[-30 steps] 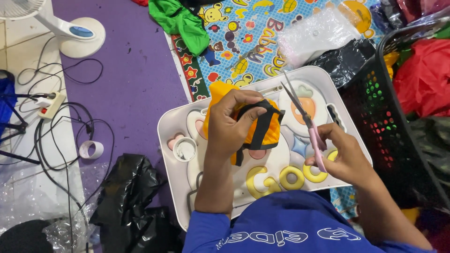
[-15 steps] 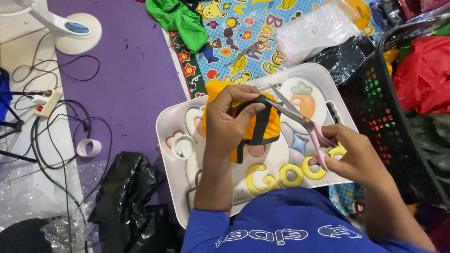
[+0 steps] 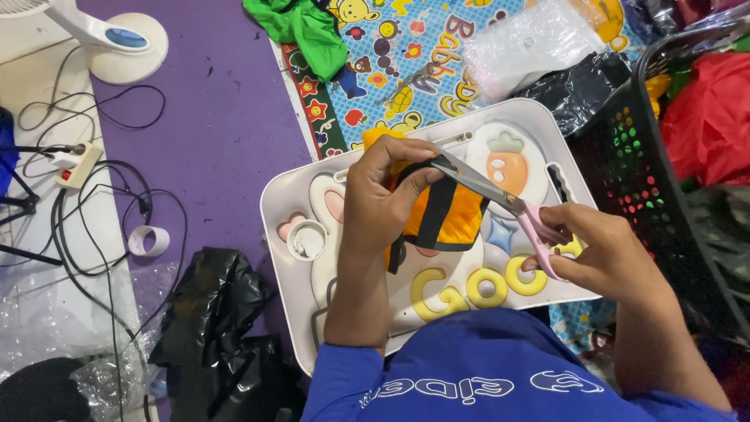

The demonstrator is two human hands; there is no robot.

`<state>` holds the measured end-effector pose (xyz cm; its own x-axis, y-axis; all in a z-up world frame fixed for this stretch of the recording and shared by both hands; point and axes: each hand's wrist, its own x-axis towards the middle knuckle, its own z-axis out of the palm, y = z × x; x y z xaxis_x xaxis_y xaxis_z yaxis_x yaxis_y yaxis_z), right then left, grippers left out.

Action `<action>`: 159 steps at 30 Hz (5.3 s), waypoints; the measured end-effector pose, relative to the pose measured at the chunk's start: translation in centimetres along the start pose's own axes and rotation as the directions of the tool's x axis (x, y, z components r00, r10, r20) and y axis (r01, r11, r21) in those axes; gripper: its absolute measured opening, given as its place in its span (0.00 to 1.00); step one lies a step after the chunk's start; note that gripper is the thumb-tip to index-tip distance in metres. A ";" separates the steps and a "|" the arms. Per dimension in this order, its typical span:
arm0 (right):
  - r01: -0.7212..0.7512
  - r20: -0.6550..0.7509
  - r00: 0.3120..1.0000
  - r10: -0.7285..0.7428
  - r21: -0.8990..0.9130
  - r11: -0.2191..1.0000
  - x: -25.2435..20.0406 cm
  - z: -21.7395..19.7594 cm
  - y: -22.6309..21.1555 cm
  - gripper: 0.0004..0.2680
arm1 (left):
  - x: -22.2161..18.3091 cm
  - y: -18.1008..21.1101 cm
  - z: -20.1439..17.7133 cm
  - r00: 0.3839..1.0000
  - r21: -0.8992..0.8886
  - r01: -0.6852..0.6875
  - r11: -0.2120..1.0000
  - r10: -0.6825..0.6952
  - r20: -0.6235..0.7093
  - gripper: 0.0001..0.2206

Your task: Trimming excess threads from a yellow fabric item with an elastic band using scissors and inspecting its quality.

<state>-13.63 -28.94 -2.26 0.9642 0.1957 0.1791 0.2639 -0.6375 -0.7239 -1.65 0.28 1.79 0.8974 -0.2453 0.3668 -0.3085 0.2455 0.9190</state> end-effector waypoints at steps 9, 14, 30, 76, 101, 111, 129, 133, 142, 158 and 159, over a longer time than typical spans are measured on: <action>0.033 -0.003 0.999 -0.033 -0.113 0.993 -0.5 -0.7 0.1 0.15 | 0.0 0.0 -0.1 1.000 0.011 0.013 1.000 -0.013 0.002 0.06; 0.035 -0.034 0.999 -0.042 -0.188 0.982 -0.7 -0.6 0.4 0.14 | 0.0 0.1 -0.1 1.000 0.032 0.018 0.999 -0.018 -0.023 0.06; -0.030 -0.274 0.962 0.004 -0.091 0.995 -1.2 -1.0 1.8 0.18 | 0.1 1.1 -0.1 0.999 -0.008 -0.007 1.000 0.007 -0.035 0.08; 0.545 -0.430 0.778 -0.458 0.098 0.833 15.3 4.6 -5.4 0.08 | 1.1 -0.3 -0.4 0.995 0.109 -0.087 0.990 0.091 -0.028 0.13; 0.350 -0.172 0.936 -0.307 0.559 0.752 16.6 3.2 -1.4 0.08 | 2.7 -0.5 0.9 0.971 0.512 -0.182 0.840 0.237 -0.044 0.08; 0.252 -0.010 0.956 -0.294 0.547 0.799 16.4 2.9 -2.5 0.07 | 2.3 -1.7 0.7 0.992 0.296 -0.116 0.948 0.123 -0.006 0.05; 0.543 -0.378 0.765 -0.521 -0.054 0.838 16.3 3.0 -1.9 0.08 | 2.5 0.5 -0.4 0.956 0.582 -0.260 0.771 0.290 0.044 0.08; 0.584 -0.492 0.635 -0.595 -0.198 0.787 16.3 3.7 -0.7 0.09 | 2.6 0.8 -1.1 0.897 0.683 -0.357 0.638 0.439 0.059 0.09; 0.705 -0.600 0.471 -0.646 -0.184 0.685 16.7 4.0 0.4 0.10 | 2.4 0.7 -1.6 0.788 0.713 -0.434 0.551 0.615 0.005 0.10; 0.625 -0.452 0.672 -0.587 -0.081 0.777 16.1 4.4 -2.2 0.12 | 2.5 -0.6 -0.7 0.854 0.786 -0.428 0.446 0.485 0.190 0.17; 0.624 -0.450 0.675 -0.585 -0.075 0.778 16.1 4.6 -2.3 0.12 | 2.7 -0.6 -0.3 0.856 0.788 -0.423 0.447 0.481 0.187 0.17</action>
<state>1.15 -20.90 -0.73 0.5085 0.1698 0.8442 0.8092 -0.4295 -0.4010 1.04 -0.22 2.13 0.5612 -0.2673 0.7833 -0.7662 -0.5257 0.3695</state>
